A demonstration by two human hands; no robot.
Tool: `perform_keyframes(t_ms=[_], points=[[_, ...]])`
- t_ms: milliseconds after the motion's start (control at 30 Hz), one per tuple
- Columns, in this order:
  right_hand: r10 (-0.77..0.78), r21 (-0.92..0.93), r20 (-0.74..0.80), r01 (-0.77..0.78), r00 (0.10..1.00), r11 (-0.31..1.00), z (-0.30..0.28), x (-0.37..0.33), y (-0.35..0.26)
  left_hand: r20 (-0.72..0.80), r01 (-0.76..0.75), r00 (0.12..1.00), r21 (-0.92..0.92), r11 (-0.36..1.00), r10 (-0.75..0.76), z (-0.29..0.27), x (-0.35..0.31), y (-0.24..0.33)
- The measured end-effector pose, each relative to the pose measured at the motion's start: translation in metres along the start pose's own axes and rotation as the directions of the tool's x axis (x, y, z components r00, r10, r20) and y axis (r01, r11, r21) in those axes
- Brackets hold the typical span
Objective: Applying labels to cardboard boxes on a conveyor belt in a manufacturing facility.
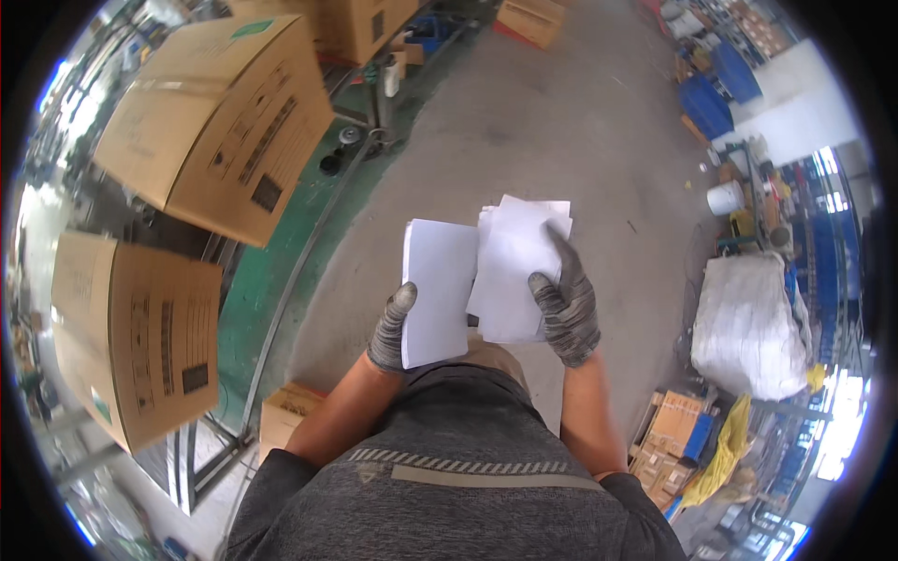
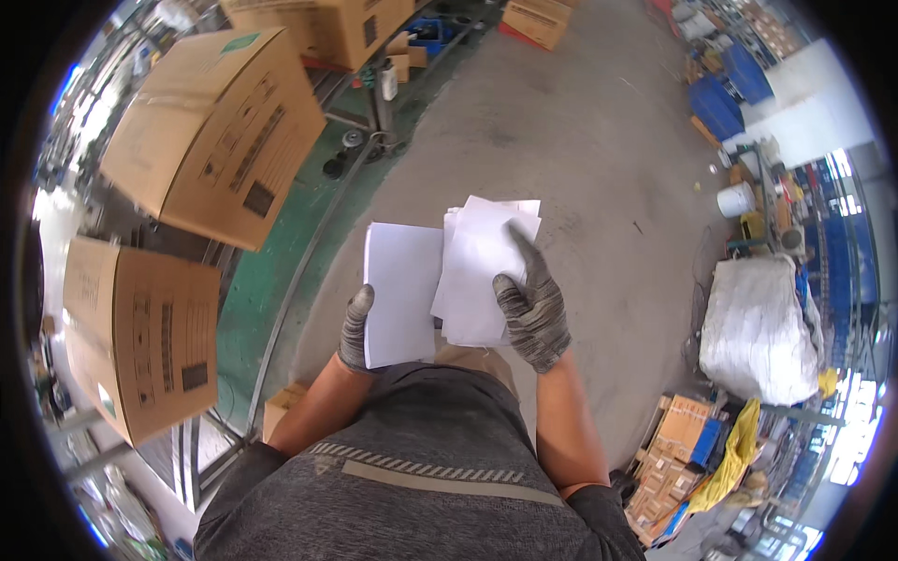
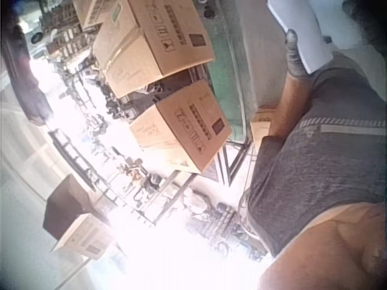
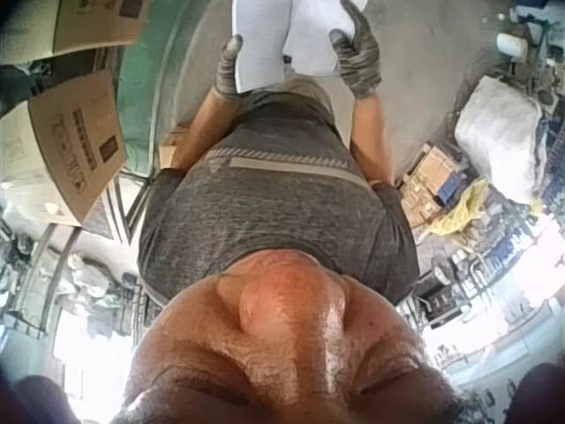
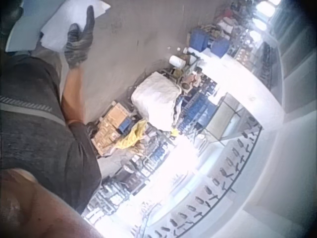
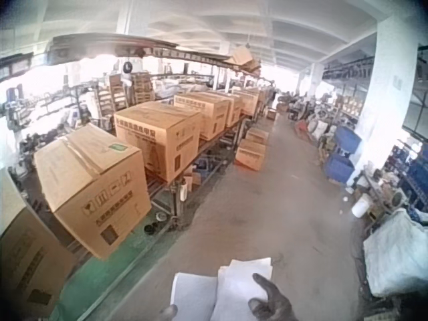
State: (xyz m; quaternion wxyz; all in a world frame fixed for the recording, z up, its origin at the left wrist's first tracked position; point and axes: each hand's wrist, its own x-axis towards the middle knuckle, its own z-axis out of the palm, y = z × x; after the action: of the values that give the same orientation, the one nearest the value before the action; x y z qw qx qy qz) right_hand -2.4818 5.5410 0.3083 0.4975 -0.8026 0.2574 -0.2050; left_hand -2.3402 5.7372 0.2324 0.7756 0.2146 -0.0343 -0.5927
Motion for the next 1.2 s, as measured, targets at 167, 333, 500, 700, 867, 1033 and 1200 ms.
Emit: perform_keyframes(t_ms=[167,333,500,700,867,1033,1200], points=[[0.18,-0.141,-0.112,-0.195,0.977,0.971,-0.025,0.031,0.01,0.044,-0.037,0.999,0.219,0.975,0.028,0.025,0.065,0.034],[0.009,-0.136,-0.164,-0.032,0.986,0.99,-0.028,0.086,0.013,0.214,-0.207,0.97,0.501,0.841,0.111,0.036,0.15,0.036],[0.181,-0.086,0.004,-0.18,0.983,0.98,-0.057,0.174,0.025,0.217,-0.223,0.971,0.651,0.726,0.103,0.058,0.239,0.037],[0.209,0.091,0.077,-0.216,0.975,0.972,-0.12,0.267,0.068,0.267,-0.238,0.961,0.672,0.701,0.07,0.091,0.348,0.051],[0.266,0.125,0.096,-0.276,0.959,0.953,-0.161,0.336,0.084,0.23,-0.171,0.973,0.618,0.768,0.031,0.106,0.429,0.062],[0.313,0.13,0.072,-0.32,0.947,0.939,-0.18,0.397,0.101,0.234,-0.135,0.971,0.685,0.716,-0.041,0.099,0.507,0.084],[0.309,0.038,-0.048,-0.307,0.95,0.951,-0.189,0.473,0.119,0.336,-0.094,0.931,0.598,0.796,-0.143,0.086,0.596,0.119]])
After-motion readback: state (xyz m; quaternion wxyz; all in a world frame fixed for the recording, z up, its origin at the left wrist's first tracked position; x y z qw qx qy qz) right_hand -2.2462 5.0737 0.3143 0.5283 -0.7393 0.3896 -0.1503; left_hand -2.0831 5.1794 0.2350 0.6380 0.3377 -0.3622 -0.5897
